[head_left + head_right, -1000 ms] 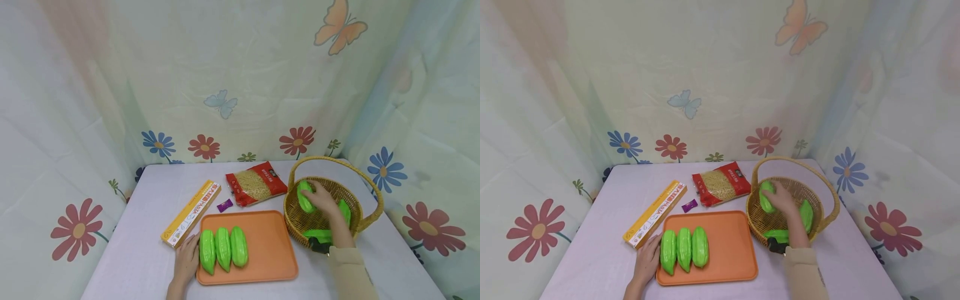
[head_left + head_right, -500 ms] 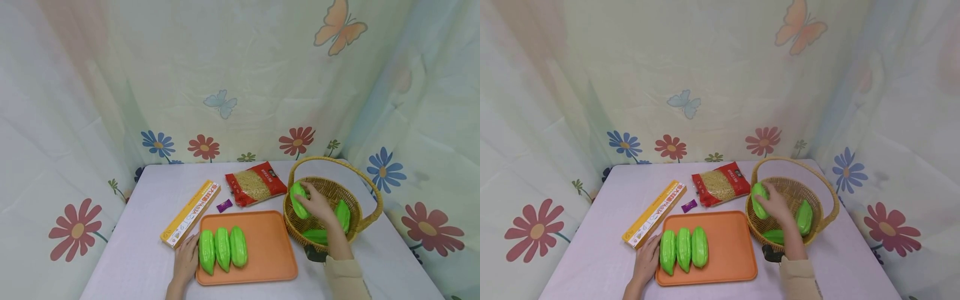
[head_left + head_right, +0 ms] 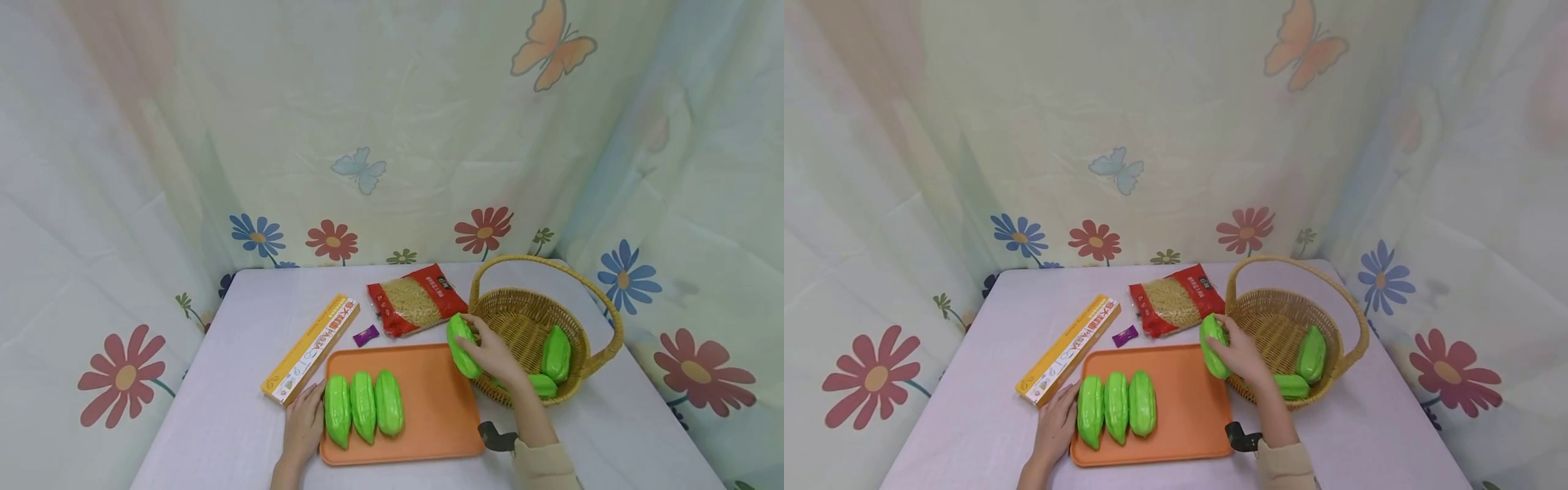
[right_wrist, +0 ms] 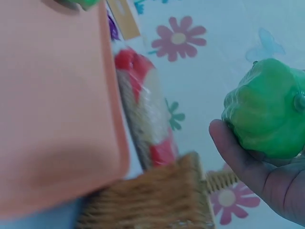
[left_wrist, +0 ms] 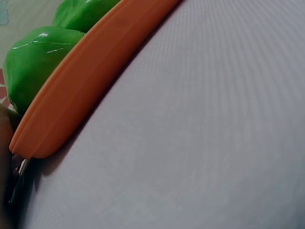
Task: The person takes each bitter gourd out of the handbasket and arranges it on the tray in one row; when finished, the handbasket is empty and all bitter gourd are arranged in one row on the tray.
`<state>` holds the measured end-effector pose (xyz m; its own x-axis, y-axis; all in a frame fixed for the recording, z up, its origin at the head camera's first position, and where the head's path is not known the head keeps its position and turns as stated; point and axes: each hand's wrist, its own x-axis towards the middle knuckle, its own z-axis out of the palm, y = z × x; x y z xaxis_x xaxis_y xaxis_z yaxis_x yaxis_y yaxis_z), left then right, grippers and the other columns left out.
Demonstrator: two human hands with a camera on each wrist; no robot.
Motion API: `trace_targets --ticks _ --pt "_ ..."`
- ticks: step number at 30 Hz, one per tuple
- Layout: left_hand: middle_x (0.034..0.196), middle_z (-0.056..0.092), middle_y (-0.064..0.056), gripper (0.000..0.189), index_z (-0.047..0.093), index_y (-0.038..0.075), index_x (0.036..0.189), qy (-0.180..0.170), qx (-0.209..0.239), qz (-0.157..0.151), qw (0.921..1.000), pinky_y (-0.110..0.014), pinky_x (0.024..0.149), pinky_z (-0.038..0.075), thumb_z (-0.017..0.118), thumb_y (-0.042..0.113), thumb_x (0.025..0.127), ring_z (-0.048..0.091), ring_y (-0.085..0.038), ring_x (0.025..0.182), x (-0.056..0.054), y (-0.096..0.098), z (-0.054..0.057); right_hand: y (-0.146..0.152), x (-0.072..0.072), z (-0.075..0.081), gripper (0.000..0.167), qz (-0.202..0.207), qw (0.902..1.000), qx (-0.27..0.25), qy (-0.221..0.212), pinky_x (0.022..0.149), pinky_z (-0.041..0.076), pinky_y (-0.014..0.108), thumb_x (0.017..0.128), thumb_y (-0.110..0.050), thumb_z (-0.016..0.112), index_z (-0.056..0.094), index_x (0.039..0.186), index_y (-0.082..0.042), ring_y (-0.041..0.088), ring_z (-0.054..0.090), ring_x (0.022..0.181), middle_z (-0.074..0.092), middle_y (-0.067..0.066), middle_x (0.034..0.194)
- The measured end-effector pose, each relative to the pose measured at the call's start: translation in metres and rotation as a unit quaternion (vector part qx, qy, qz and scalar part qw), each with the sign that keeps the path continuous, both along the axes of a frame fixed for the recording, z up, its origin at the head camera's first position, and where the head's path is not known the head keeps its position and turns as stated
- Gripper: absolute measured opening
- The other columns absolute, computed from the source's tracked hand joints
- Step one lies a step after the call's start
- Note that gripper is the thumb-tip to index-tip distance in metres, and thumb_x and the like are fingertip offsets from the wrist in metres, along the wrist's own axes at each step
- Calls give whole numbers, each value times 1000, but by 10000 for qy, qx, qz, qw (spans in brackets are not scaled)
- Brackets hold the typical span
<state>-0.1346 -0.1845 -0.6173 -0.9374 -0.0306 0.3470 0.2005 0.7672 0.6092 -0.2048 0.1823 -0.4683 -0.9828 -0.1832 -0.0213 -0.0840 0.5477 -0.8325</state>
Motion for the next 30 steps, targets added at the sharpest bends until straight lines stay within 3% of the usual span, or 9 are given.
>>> trace_targets --ticks 5,9,17,25,30 --pt "128 54 -7 39 51 10 130 15 0 -23 10000 -49 98 26 49 8 91 45 -29 120 0 -1 0 -15 5 -15 58 -94 9994 -275 -169 79 46 44 92 -28 56 31 140 -8 38 48 111 44 25 128" --pt "129 53 -6 39 51 11 131 -95 31 -19 9999 -49 100 25 49 9 92 44 -28 121 0 -1 1 -28 10 -27 55 -87 9987 -478 -174 69 49 35 91 -21 58 35 138 -7 31 55 98 50 22 120" --pt "130 53 -6 40 50 11 131 -110 -8 -37 9999 -48 99 25 48 9 92 44 -27 122 -1 -1 0 -52 19 -44 52 -121 9993 -343 -103 81 46 45 88 -19 60 41 135 -6 34 49 108 51 18 122" --pt "128 54 -7 39 51 10 131 25 -36 -13 10000 -49 98 26 49 8 91 45 -29 120 -1 -1 1 -71 26 -61 49 187 9992 -103 339 84 45 53 89 -14 57 40 132 1 42 52 106 51 29 121" --pt "127 55 -9 39 52 9 130 64 -30 -5 10000 -50 97 28 50 8 91 46 -29 119 0 0 1 -81 35 -69 49 180 9992 11 360 82 45 52 87 -14 58 41 131 0 39 54 101 55 26 113"
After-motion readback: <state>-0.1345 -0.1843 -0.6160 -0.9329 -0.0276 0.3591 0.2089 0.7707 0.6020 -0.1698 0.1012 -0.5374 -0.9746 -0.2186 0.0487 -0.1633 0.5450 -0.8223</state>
